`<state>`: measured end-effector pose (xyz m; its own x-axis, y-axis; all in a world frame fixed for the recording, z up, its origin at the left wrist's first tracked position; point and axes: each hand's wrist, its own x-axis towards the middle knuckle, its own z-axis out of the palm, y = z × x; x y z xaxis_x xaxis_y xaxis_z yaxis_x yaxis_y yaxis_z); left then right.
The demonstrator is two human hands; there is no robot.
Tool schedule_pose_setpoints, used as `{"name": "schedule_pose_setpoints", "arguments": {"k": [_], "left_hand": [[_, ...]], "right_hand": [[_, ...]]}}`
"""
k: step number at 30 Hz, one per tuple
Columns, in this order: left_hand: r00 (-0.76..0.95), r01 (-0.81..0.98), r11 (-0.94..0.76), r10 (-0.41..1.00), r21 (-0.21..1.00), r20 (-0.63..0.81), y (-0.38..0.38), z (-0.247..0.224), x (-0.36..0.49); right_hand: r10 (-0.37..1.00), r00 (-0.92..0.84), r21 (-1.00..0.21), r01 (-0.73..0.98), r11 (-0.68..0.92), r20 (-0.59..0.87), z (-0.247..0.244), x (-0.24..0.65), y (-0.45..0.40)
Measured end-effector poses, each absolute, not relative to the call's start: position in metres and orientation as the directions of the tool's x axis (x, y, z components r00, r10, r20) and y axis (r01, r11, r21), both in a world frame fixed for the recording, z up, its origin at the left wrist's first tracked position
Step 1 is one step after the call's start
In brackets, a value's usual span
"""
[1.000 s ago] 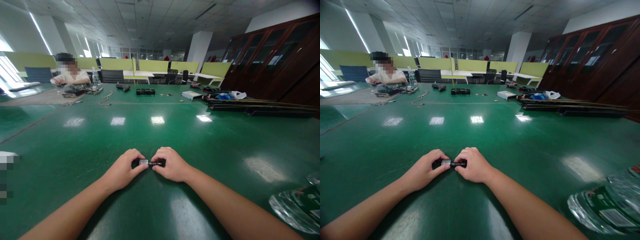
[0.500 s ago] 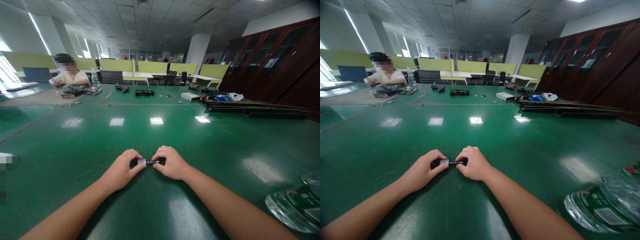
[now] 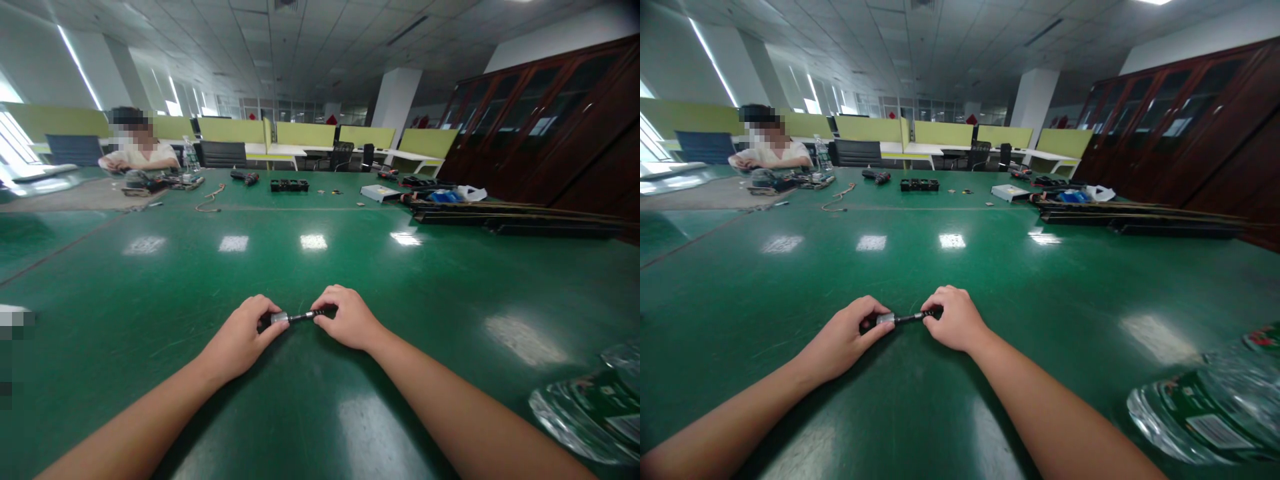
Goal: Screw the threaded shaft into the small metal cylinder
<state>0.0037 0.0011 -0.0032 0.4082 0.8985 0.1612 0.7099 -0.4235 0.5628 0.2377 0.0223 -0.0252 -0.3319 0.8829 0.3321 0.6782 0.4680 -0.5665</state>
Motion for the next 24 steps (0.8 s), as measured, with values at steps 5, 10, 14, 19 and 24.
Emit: {"name": "schedule_pose_setpoints", "arguments": {"k": [5, 10, 14, 19, 24], "left_hand": [[0.388, 0.716, -0.407, 0.907, 0.567, 0.161, 0.002, -0.004, 0.003], [0.391, 0.714, -0.408, 0.906, 0.569, 0.160, 0.002, -0.004, 0.003], [0.393, 0.716, -0.408, 0.906, 0.566, 0.156, 0.003, -0.004, 0.003], [0.412, 0.703, -0.427, 0.896, 0.569, 0.164, 0.003, -0.005, 0.002], [0.510, 0.620, -0.502, 0.842, 0.603, 0.176, 0.000, -0.004, 0.002]], "right_hand": [[0.909, -0.274, -0.580, 0.703, 0.411, 0.313, -0.025, 0.242, 0.026], [0.892, -0.329, -0.560, 0.695, 0.452, 0.312, -0.023, 0.238, 0.023], [0.890, -0.330, -0.560, 0.693, 0.455, 0.316, -0.023, 0.237, 0.022], [0.876, -0.358, -0.637, 0.602, 0.481, 0.323, -0.023, 0.231, 0.018], [0.842, -0.442, -0.697, 0.498, 0.516, 0.309, -0.019, 0.223, 0.010]]}}
